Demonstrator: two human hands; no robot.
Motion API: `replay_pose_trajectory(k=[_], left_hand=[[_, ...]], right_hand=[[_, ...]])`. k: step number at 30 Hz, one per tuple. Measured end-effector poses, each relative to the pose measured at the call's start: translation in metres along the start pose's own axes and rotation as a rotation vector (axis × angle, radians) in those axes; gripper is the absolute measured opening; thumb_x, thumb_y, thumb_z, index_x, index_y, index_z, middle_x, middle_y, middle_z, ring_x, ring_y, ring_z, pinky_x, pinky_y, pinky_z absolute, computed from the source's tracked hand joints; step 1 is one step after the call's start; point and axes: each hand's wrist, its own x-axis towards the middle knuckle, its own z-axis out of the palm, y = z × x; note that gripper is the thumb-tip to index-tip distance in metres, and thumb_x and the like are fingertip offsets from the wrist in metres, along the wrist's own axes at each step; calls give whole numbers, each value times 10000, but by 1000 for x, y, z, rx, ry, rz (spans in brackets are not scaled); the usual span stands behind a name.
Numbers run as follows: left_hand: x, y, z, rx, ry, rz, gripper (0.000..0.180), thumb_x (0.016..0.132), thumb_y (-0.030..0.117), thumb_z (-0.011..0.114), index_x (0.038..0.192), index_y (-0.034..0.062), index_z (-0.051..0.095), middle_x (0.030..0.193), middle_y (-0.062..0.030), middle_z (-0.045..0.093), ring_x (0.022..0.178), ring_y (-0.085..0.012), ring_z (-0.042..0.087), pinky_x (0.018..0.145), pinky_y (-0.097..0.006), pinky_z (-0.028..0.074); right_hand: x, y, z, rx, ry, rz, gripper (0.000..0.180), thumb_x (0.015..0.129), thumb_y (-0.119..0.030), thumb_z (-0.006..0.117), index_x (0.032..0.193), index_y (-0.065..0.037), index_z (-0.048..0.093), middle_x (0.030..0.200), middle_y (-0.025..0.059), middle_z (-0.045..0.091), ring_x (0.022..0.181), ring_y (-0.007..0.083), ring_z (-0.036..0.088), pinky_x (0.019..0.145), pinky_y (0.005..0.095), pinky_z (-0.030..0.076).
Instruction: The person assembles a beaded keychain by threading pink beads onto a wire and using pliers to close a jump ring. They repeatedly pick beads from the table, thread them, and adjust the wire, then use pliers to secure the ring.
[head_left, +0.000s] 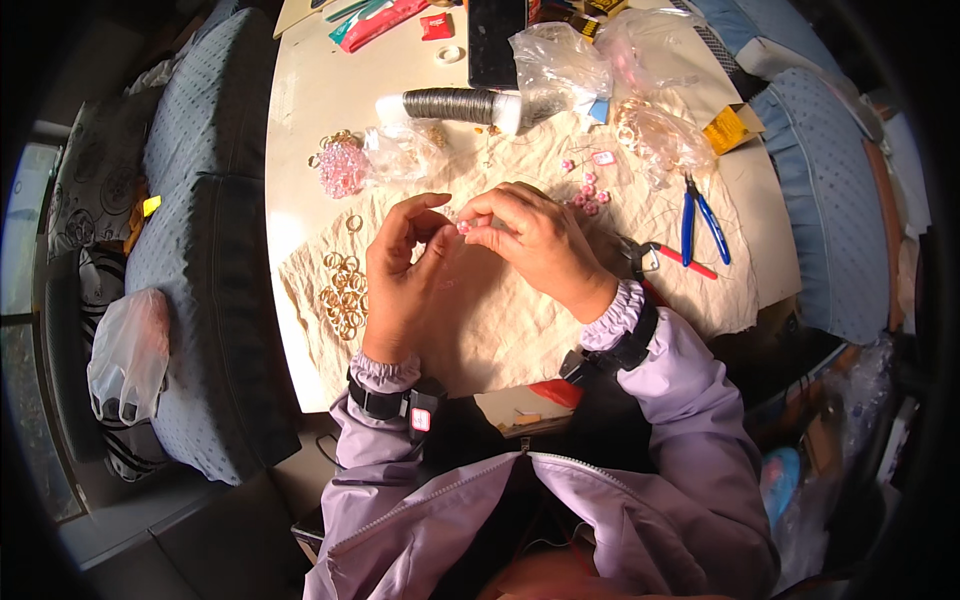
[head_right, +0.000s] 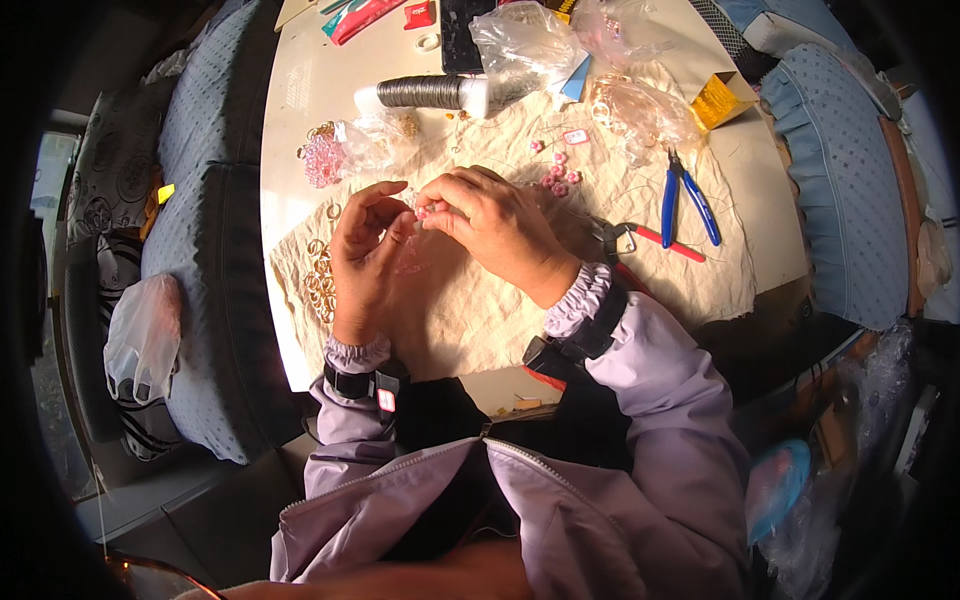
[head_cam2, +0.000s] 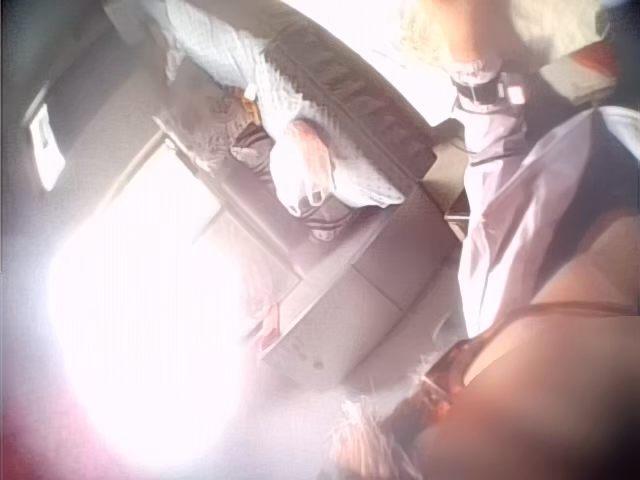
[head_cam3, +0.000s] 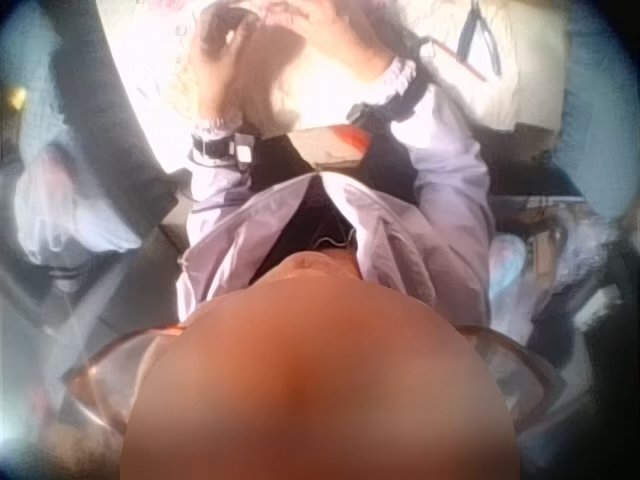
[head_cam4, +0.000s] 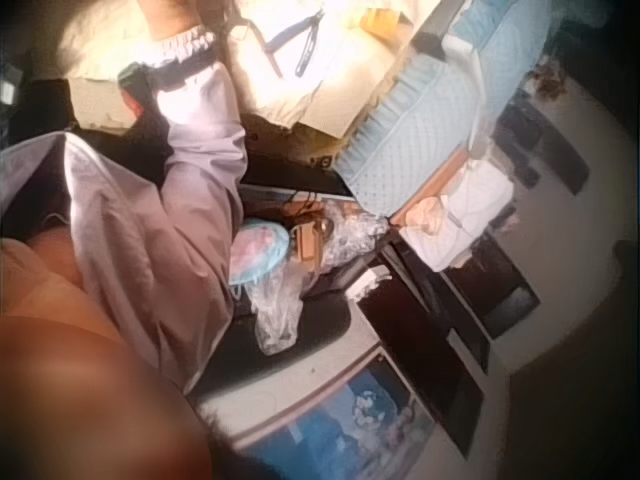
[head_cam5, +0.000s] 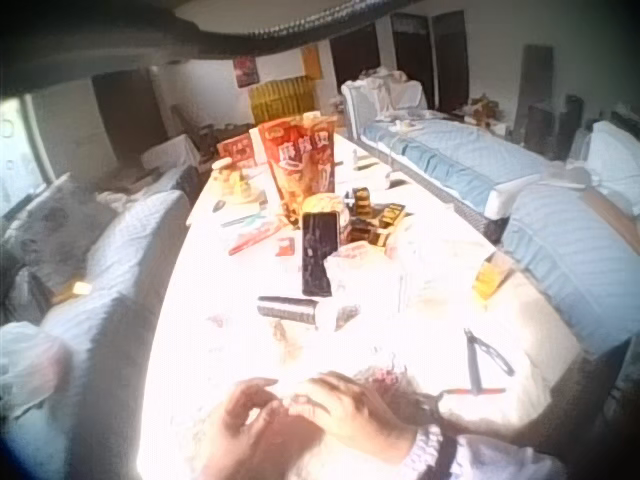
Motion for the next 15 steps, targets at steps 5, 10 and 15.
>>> replay_pose_trajectory(k=[5, 10, 15], left_hand=[[-2, 0, 3, -50, 30, 81, 318, 1008, -72, 690, 1299, 22, 604, 1026, -34, 684, 914, -107, 663, 857, -255, 539], [-12, 6, -15, 110, 93, 135, 274, 951, -102, 648, 1192, 26, 625, 1045, -13, 647, 851, -73, 574, 780, -237, 487], [-37, 13, -37, 226, 131, 75, 262, 881, -131, 583, 1099, 0, 644, 1001, -12, 648, 795, -65, 538, 735, -227, 468]], right_hand=[[0, -3, -4, -53, -32, -71, 175, 943, -178, 799, 1055, -99, 690, 996, 62, 701, 983, 296, 704, 872, 410, 580], [-6, -4, -21, -289, -57, -146, 90, 952, -121, 744, 1009, -87, 684, 1013, 53, 667, 1036, 274, 672, 911, 415, 572], [-25, -1, -64, -448, -89, -116, 67, 950, -77, 703, 1016, -68, 705, 1045, 65, 668, 1066, 275, 656, 966, 396, 557]])
